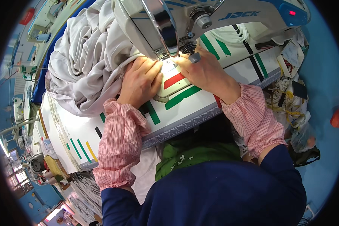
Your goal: Using an industrial sewing machine to stitch the edges of large pieces of white fabric.
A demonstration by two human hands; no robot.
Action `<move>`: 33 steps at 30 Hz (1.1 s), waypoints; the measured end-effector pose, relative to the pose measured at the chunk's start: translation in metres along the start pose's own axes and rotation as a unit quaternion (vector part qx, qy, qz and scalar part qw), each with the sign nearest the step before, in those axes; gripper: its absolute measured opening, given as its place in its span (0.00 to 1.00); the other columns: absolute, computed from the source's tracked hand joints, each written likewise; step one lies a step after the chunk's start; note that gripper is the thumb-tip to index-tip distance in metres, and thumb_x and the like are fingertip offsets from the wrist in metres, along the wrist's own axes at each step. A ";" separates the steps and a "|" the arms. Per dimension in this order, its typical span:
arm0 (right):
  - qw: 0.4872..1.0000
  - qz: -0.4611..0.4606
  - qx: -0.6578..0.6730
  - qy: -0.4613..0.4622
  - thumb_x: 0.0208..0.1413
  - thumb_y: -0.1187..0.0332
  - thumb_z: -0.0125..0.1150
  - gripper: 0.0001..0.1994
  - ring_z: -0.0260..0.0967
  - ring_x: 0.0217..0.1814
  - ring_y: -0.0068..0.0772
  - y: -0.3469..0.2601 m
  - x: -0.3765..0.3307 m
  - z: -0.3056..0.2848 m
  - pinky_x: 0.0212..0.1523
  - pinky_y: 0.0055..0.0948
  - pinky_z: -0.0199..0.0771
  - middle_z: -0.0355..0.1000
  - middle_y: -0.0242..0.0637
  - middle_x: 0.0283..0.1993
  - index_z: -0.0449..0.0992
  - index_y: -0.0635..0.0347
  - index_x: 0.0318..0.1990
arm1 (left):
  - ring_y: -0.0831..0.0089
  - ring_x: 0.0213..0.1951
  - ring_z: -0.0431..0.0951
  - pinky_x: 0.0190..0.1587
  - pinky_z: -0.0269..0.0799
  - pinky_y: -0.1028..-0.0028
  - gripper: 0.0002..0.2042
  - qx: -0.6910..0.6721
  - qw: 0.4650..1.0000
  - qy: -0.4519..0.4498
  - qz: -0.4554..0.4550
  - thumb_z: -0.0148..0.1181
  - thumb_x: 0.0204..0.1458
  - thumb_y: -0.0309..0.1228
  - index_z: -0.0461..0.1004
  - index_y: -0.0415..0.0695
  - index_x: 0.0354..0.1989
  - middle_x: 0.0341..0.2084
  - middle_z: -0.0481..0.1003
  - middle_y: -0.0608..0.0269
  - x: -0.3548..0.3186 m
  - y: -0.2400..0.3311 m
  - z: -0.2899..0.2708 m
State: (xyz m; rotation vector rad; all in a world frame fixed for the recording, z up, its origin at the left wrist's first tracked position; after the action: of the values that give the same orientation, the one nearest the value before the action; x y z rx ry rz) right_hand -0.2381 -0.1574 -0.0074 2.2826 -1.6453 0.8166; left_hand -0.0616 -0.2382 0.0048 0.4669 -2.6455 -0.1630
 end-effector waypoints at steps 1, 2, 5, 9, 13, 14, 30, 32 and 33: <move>1.000 0.001 -0.001 0.001 0.49 0.71 0.65 0.12 0.75 0.40 0.41 0.002 0.001 0.002 0.48 0.40 0.74 0.77 0.37 0.40 0.79 0.56 0.43 | 0.60 0.47 0.74 0.53 0.69 0.62 0.11 0.004 1.000 -0.011 -0.012 0.61 0.49 0.30 0.79 0.38 0.40 0.39 0.77 0.57 0.002 -0.003 0.000; 1.000 -0.002 -0.007 -0.005 0.50 0.71 0.65 0.12 0.74 0.39 0.42 0.004 0.002 0.004 0.46 0.39 0.74 0.77 0.38 0.38 0.78 0.57 0.43 | 0.60 0.46 0.74 0.52 0.69 0.63 0.10 0.009 0.999 -0.023 -0.025 0.61 0.50 0.30 0.79 0.39 0.39 0.37 0.76 0.57 0.003 -0.006 0.000; 0.995 0.063 0.070 0.030 0.50 0.71 0.66 0.10 0.74 0.36 0.42 0.002 0.003 0.002 0.39 0.37 0.74 0.76 0.38 0.32 0.78 0.58 0.41 | 0.60 0.44 0.73 0.50 0.69 0.64 0.09 -0.002 1.000 -0.010 -0.024 0.62 0.50 0.31 0.78 0.39 0.37 0.34 0.75 0.57 0.003 -0.009 0.000; 0.961 0.135 0.203 0.130 0.50 0.74 0.67 0.06 0.73 0.30 0.40 0.013 0.008 -0.009 0.28 0.32 0.70 0.73 0.38 0.29 0.79 0.60 0.36 | 0.60 0.45 0.73 0.50 0.69 0.64 0.09 -0.004 1.000 -0.015 -0.024 0.62 0.50 0.31 0.78 0.39 0.37 0.34 0.75 0.58 0.004 -0.011 0.000; 0.961 0.142 0.188 0.143 0.49 0.77 0.68 0.05 0.73 0.27 0.40 0.016 0.007 -0.002 0.26 0.31 0.68 0.74 0.37 0.29 0.79 0.59 0.34 | 0.60 0.45 0.73 0.50 0.69 0.64 0.09 0.002 1.000 -0.013 -0.020 0.61 0.50 0.31 0.78 0.39 0.37 0.35 0.75 0.58 0.004 -0.011 0.001; 0.961 0.140 0.187 0.145 0.49 0.76 0.68 0.05 0.73 0.28 0.40 0.016 0.007 -0.002 0.26 0.31 0.68 0.74 0.38 0.29 0.79 0.59 0.34 | 0.61 0.45 0.73 0.50 0.69 0.64 0.10 0.002 1.000 -0.013 -0.023 0.61 0.50 0.31 0.78 0.39 0.37 0.35 0.75 0.58 0.004 -0.010 0.000; 0.970 0.109 0.166 0.141 0.50 0.74 0.69 0.06 0.70 0.26 0.38 0.018 0.006 -0.003 0.25 0.32 0.66 0.71 0.37 0.27 0.79 0.59 0.36 | 0.61 0.50 0.73 0.57 0.67 0.61 0.14 0.001 1.000 -0.024 0.017 0.61 0.49 0.31 0.79 0.40 0.43 0.45 0.78 0.59 -0.004 0.009 -0.004; 0.969 0.109 0.169 0.143 0.50 0.73 0.68 0.06 0.70 0.26 0.37 0.019 0.004 -0.001 0.26 0.31 0.66 0.71 0.36 0.27 0.79 0.59 0.36 | 0.61 0.50 0.73 0.57 0.67 0.61 0.13 0.002 1.000 -0.021 0.015 0.62 0.49 0.31 0.79 0.40 0.43 0.45 0.78 0.59 -0.004 0.008 -0.004; 0.968 0.110 0.173 0.145 0.51 0.73 0.68 0.06 0.69 0.26 0.36 0.019 0.004 0.000 0.26 0.31 0.66 0.71 0.36 0.27 0.79 0.59 0.36 | 0.61 0.50 0.73 0.57 0.67 0.61 0.13 0.004 1.000 -0.019 0.012 0.62 0.49 0.31 0.79 0.40 0.43 0.45 0.78 0.59 -0.004 0.008 -0.003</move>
State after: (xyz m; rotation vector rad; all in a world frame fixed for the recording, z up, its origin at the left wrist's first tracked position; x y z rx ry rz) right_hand -0.2548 -0.1672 -0.0081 2.0704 -1.7456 1.5165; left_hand -0.0589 -0.2293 0.0073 0.4377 -2.6889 -0.1562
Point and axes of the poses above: each hand's wrist, its own x-axis towards the middle knuckle, its own z-axis out of the palm, y = z × x, the point moved 3 cm from there along x, towards the middle knuckle
